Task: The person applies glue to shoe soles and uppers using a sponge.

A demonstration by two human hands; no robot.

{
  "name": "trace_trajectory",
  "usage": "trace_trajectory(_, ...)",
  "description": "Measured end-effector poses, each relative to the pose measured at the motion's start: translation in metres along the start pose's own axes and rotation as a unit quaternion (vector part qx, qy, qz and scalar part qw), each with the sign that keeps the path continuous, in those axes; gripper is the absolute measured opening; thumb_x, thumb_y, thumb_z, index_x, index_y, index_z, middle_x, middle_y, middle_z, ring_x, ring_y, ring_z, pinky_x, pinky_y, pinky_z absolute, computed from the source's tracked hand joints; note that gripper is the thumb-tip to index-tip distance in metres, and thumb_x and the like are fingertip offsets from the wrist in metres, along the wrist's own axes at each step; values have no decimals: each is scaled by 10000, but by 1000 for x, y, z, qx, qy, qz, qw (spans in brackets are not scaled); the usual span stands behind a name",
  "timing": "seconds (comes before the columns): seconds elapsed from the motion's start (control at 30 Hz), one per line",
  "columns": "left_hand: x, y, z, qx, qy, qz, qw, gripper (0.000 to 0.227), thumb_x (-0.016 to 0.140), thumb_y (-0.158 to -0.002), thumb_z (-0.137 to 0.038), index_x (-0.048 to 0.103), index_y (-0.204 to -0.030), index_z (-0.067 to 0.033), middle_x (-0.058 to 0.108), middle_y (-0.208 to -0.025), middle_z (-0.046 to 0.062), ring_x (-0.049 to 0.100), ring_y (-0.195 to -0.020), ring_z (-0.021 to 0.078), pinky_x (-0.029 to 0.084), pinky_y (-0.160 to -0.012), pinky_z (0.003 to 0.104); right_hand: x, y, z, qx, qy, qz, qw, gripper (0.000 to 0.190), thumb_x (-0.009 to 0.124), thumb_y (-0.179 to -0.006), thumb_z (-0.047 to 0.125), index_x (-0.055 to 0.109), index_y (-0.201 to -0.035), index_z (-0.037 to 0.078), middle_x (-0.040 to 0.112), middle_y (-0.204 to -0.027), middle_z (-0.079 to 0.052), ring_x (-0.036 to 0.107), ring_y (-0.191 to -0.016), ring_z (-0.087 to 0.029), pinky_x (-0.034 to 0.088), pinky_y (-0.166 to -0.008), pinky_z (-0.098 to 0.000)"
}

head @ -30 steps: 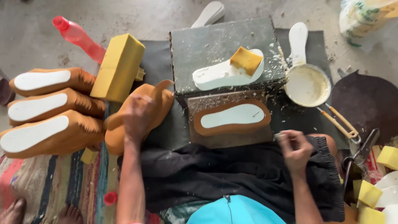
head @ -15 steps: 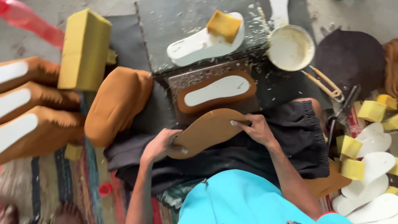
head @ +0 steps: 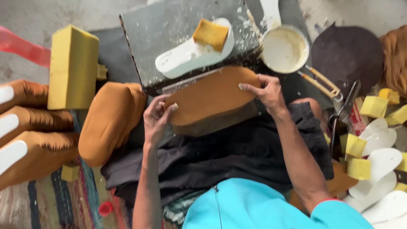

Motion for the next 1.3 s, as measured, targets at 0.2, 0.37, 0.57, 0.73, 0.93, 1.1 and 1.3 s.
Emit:
trace_trajectory(0.2, 1, 0, 8, 41, 46, -21, 998, 296, 755, -930, -34, 678, -1215, -8, 669, -849, -30, 618, -765, 27, 504, -657, 191, 3, -5, -8, -32, 43, -13, 999, 305, 873, -813, 242, 782, -995, 15, 768, -851, -6, 681, -729, -45, 544, -669, -223)
trace_trajectory(0.37, -23, 0, 73, 93, -149, -120, 977, 278, 880, -848, -55, 699, -1043, 28, 668, -793, 27, 584, -688, 69, 489, -621, 234, 5, -11, -63, -64, 204, -80, 974, 388, 934, -771, 333, 780, -940, 19, 746, -783, -86, 674, -696, -132, 529, -637, -322)
trace_trajectory(0.57, 10, 52, -32, 187, -186, -262, 928, 113, 636, -1004, -76, 596, -1076, 1, 577, -955, 104, 567, -800, 171, 497, -725, 315, -20, 31, -36, -210, 168, -203, 942, 340, 872, -921, 289, 693, -965, 4, 696, -821, -76, 652, -711, -159, 523, -658, -306)
trace_trajectory(0.73, 145, 128, -52, 301, -140, -144, 932, 59, 500, -1056, -32, 556, -1037, -35, 562, -1057, 130, 553, -1004, 271, 475, -899, 404, -52, 58, -65, -197, 120, -281, 932, 301, 725, -1084, 222, 629, -918, -10, 632, -738, -64, 601, -627, -134, 474, -592, -294)
trace_trajectory(0.93, 240, 194, 21, 258, -39, 106, 959, 306, 574, -1024, 72, 501, -1304, -30, 483, -1194, 180, 559, -983, 280, 526, -866, 373, -63, 71, -78, -177, 43, -312, 932, 367, 593, -1148, 218, 554, -854, 2, 613, -695, -39, 594, -600, -93, 465, -574, -256)
trace_trajectory(1.1, 229, 184, 15, 254, -81, 92, 959, 343, 616, -1039, 58, 515, -1350, -44, 497, -1234, 197, 595, -975, 289, 542, -861, 360, -59, 69, -77, -192, 34, -304, 932, 365, 612, -1146, 220, 550, -856, 6, 615, -709, -29, 587, -618, -76, 466, -582, -232)
trace_trajectory(1.3, 123, 120, -96, 422, -264, -77, 864, 252, 725, -858, -36, 587, -1065, -74, 592, -1006, 138, 587, -970, 354, 468, -904, 480, -50, 55, -64, -185, 8, -271, 944, 292, 695, -1080, 190, 563, -887, 14, 617, -726, -6, 567, -623, -45, 439, -569, -206)
Point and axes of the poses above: each hand's wrist, its own y-axis away from the middle knuckle, its own x-axis out of the palm, z = x × y, the point moved 9 cm from there along -y, towards the middle knuckle
